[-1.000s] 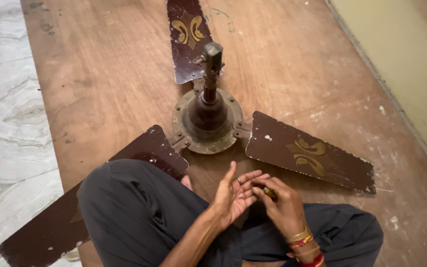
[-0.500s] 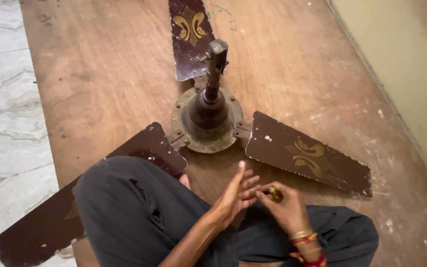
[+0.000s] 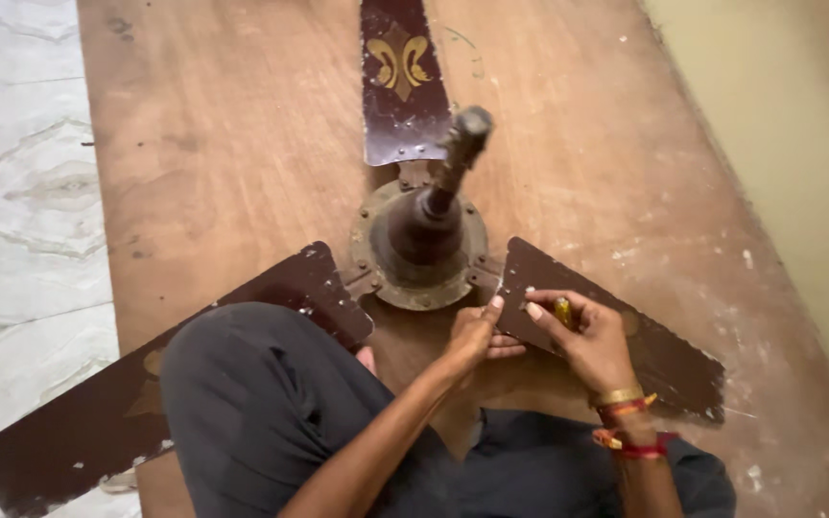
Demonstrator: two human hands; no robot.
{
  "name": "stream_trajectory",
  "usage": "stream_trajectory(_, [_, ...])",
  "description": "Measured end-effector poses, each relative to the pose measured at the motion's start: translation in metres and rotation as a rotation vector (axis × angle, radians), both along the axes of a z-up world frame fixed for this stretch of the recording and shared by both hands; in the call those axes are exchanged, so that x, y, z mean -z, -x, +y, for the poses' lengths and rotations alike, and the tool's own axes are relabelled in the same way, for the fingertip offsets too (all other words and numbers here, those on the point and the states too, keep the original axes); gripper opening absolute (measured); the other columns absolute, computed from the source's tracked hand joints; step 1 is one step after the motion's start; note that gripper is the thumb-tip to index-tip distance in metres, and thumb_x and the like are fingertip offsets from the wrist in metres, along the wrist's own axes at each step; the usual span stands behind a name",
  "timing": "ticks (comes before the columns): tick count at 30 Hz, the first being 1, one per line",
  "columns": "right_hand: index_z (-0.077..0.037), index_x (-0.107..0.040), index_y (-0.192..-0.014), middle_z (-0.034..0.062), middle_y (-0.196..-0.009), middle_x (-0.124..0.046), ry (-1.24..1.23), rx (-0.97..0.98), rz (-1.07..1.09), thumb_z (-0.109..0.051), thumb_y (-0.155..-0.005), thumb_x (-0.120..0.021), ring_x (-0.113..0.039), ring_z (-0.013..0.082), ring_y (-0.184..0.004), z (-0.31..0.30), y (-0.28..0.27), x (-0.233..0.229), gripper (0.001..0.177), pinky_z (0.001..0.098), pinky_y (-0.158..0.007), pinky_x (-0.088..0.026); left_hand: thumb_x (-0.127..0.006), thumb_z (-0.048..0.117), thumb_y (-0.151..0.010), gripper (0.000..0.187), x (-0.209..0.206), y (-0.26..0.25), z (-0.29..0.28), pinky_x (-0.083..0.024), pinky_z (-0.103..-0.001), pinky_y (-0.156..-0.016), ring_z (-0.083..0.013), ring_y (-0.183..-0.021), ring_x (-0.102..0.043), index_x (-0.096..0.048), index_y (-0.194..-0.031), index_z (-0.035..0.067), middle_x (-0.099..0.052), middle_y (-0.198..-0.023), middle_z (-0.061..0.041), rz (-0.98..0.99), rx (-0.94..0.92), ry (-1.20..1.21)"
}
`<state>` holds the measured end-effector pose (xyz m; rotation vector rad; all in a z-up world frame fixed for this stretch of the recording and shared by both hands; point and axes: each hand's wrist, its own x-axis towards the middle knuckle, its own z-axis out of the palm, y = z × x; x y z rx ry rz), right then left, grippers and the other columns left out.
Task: The person sits on the floor and uses a screwdriver to tighten screws on the mounting bracket of a ceiling fan. They rotate the fan to access different blades and continue tightening the screws.
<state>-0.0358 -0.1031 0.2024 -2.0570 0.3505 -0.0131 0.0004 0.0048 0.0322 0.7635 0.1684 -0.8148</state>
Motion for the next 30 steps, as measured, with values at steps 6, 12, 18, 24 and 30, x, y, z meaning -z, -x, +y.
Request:
stream_trajectory(6, [-0.007, -0.080, -0.104, -0.0001, -0.070, -0.064, 0.303, -0.064, -0.083, -0.016, -0.089, -0.080, -0.050, 0.0038, -0.064, 0.015, -0.034, 0.026, 0.018, 0.0239, -0.055, -0.041, -0.047, 0.043, -0.107, 0.058, 0.031, 0.006, -0.012, -0.066, -0.045, -0.078, -0.0388, -0.089, -0.074, -0.054, -0.126, -0.011, -0.067, -0.112, -0.028, 0.076, -0.028, 0.048])
stream_trajectory(12, [-0.010, -0.079, -0.103, 0.0113, -0.085, -0.077, 0.467, -0.107, -0.157, -0.015, -0.085, -0.080, -0.072, 0.0119, -0.068, 0.024, -0.046, 0.048, 0.019, 0.0295, -0.060, -0.055, -0.046, 0.043, -0.108, 0.052, 0.042, 0.005, -0.020, -0.066, -0.044, -0.074, -0.0369, -0.081, -0.075, -0.057, -0.117, -0.007, -0.069, -0.104, -0.025, 0.070, -0.040, 0.053])
stream_trajectory(18, [-0.011, -0.079, -0.102, 0.0126, -0.092, -0.077, 0.513, -0.191, -0.219, -0.006, -0.084, -0.077, -0.076, 0.0196, -0.074, 0.033, -0.052, 0.057, 0.018, 0.0327, -0.062, -0.057, -0.045, 0.041, -0.111, 0.051, 0.034, 0.009, -0.015, -0.066, -0.041, -0.071, -0.0315, -0.080, -0.075, -0.059, -0.110, -0.008, -0.069, -0.098, -0.020, -0.019, -0.072, -0.034])
stream_trajectory(24, [-0.010, -0.078, -0.103, 0.0113, -0.098, -0.076, 0.533, -0.270, -0.348, 0.000, -0.082, -0.072, -0.077, 0.0242, -0.081, 0.035, -0.054, 0.058, 0.023, 0.0328, -0.067, -0.059, -0.043, 0.035, -0.109, 0.045, 0.029, 0.006, -0.016, -0.065, -0.038, -0.070, -0.0260, -0.079, -0.075, -0.065, -0.102, -0.005, -0.073, -0.092, -0.013, -0.070, -0.092, -0.069])
stream_trajectory(30, [-0.012, -0.080, -0.102, 0.0103, -0.100, -0.076, 0.669, -0.254, -0.316, -0.001, -0.082, -0.075, -0.075, 0.0257, -0.080, 0.039, -0.053, 0.060, 0.023, 0.0349, -0.066, -0.058, -0.048, 0.034, -0.111, 0.048, 0.039, 0.010, -0.021, -0.055, -0.038, -0.063, -0.0164, -0.067, -0.064, -0.070, -0.088, -0.002, -0.068, -0.075, -0.008, -0.273, -0.152, -0.371])
